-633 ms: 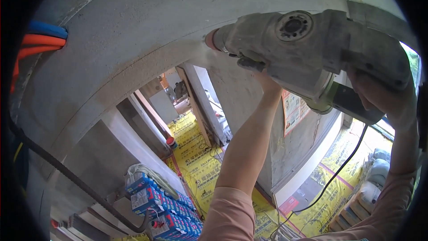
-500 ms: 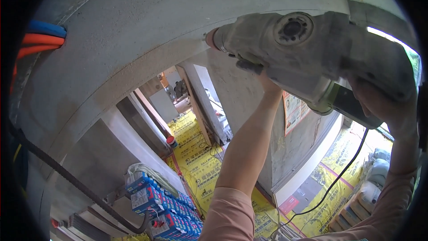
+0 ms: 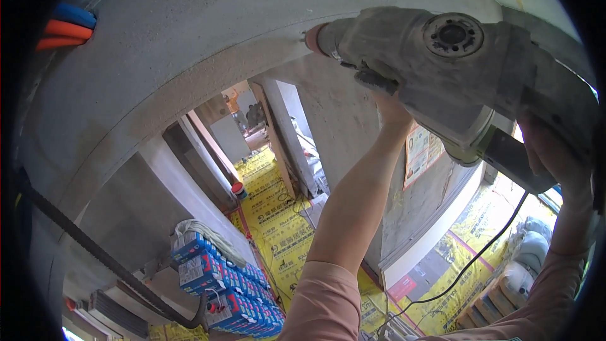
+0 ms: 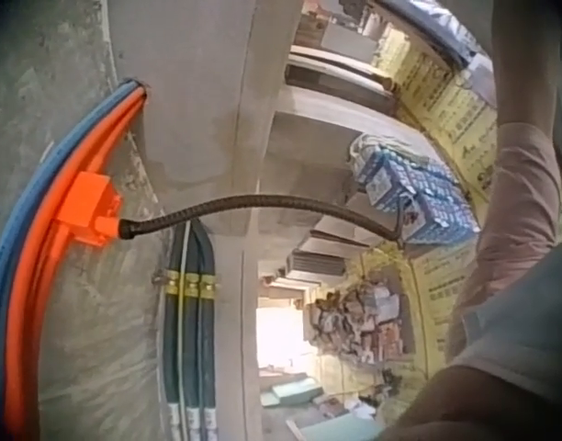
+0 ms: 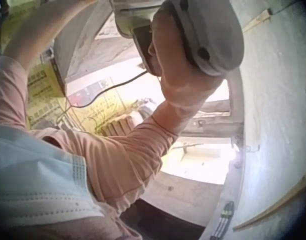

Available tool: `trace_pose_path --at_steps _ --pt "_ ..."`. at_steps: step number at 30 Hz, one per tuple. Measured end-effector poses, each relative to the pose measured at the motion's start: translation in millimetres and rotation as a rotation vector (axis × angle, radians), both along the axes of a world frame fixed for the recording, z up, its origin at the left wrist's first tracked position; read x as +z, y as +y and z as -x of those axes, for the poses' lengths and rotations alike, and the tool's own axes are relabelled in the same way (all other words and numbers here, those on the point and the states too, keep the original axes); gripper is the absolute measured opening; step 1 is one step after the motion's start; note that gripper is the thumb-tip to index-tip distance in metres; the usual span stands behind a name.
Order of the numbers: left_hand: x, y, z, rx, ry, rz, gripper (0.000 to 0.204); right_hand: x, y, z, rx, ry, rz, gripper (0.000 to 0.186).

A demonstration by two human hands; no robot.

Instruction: The recorder uses a rotary hammer drill to create holes and chip at a concrete beam in an indoor renovation site.

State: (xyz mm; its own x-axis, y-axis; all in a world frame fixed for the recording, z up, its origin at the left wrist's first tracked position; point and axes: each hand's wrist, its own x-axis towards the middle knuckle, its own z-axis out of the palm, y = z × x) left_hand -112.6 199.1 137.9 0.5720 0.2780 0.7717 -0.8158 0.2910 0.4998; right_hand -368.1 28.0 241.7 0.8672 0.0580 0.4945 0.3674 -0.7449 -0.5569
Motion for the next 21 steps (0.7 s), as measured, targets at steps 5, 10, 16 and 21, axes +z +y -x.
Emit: trace_pose_path --at_steps 5,10,16,21 --pt "1 5 -19 -0.172 -0.151 0.098 0.064 -6 -4 14 0.251 -0.23 -0.203 0.02" --pt "2 -5 -7 -0.043 -0.19 0.075 0.061 -16 -8 17 0.248 -0.362 -0.252 0.021" --pt "20 -37 9 0.802 0.433 -0.349 0.061 -10 -6 25 0.2 -0.32 -0.271 0.027" --pt "1 -6 1 0.106 -0.194 0.042 0.061 -11 6 25 0.268 -0.333 -0.319 0.027"
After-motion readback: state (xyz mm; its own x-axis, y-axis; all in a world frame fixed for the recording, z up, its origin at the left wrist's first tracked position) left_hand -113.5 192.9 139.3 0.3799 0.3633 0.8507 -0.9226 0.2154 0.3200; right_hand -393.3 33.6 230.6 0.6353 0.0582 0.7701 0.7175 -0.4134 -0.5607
